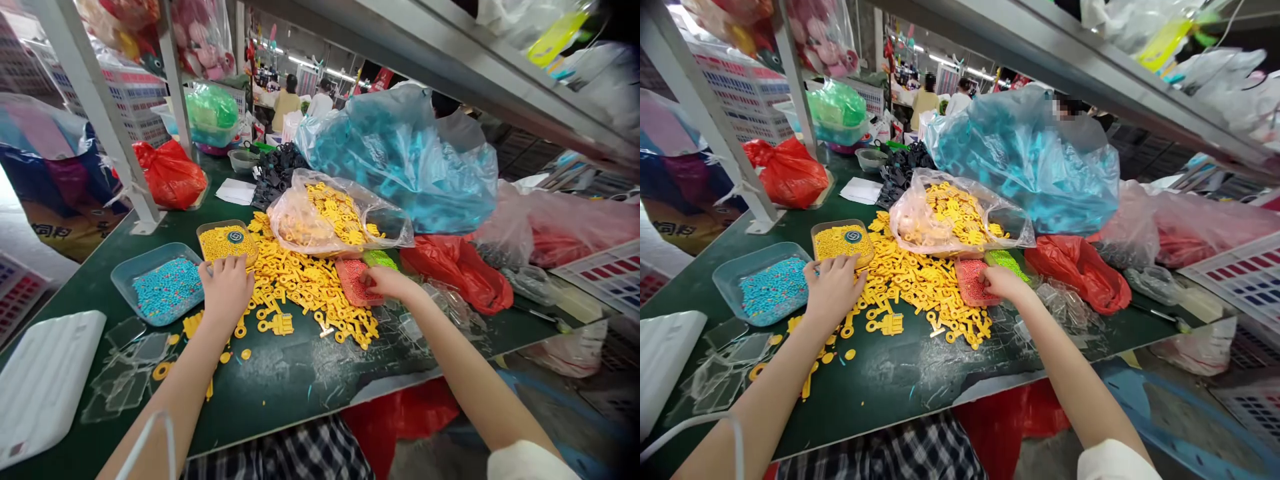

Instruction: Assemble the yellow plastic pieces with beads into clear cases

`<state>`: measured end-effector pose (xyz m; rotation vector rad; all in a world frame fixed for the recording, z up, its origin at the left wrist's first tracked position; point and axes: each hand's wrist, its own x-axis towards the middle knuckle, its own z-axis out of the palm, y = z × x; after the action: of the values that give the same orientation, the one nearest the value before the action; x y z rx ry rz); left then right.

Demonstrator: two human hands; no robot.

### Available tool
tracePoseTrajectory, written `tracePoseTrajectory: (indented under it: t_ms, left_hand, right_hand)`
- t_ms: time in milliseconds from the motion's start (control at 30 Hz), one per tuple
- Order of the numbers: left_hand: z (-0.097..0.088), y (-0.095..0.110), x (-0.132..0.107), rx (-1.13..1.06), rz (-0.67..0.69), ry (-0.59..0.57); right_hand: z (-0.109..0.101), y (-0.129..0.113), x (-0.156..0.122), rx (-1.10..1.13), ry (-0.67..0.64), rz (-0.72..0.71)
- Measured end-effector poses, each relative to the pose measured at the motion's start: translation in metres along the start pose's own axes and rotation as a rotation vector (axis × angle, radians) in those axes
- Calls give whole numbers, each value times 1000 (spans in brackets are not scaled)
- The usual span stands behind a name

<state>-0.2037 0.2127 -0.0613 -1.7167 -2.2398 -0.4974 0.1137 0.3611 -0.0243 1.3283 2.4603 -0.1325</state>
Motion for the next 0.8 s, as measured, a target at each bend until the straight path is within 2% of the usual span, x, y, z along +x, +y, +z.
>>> tracePoseTrajectory:
  t_ms: [400, 633, 800]
  left_hand:
    - [-4, 2, -1, -30, -27, -33]
    - [-6, 3, -2, -19, -29, -38]
    - [-7, 3, -2, -32, -31, -64]
  right_hand:
    - [9, 8, 5, -26, -3, -18]
    - [9, 6, -4, -72, 80, -48]
    - [1, -5, -17, -106, 198, -47]
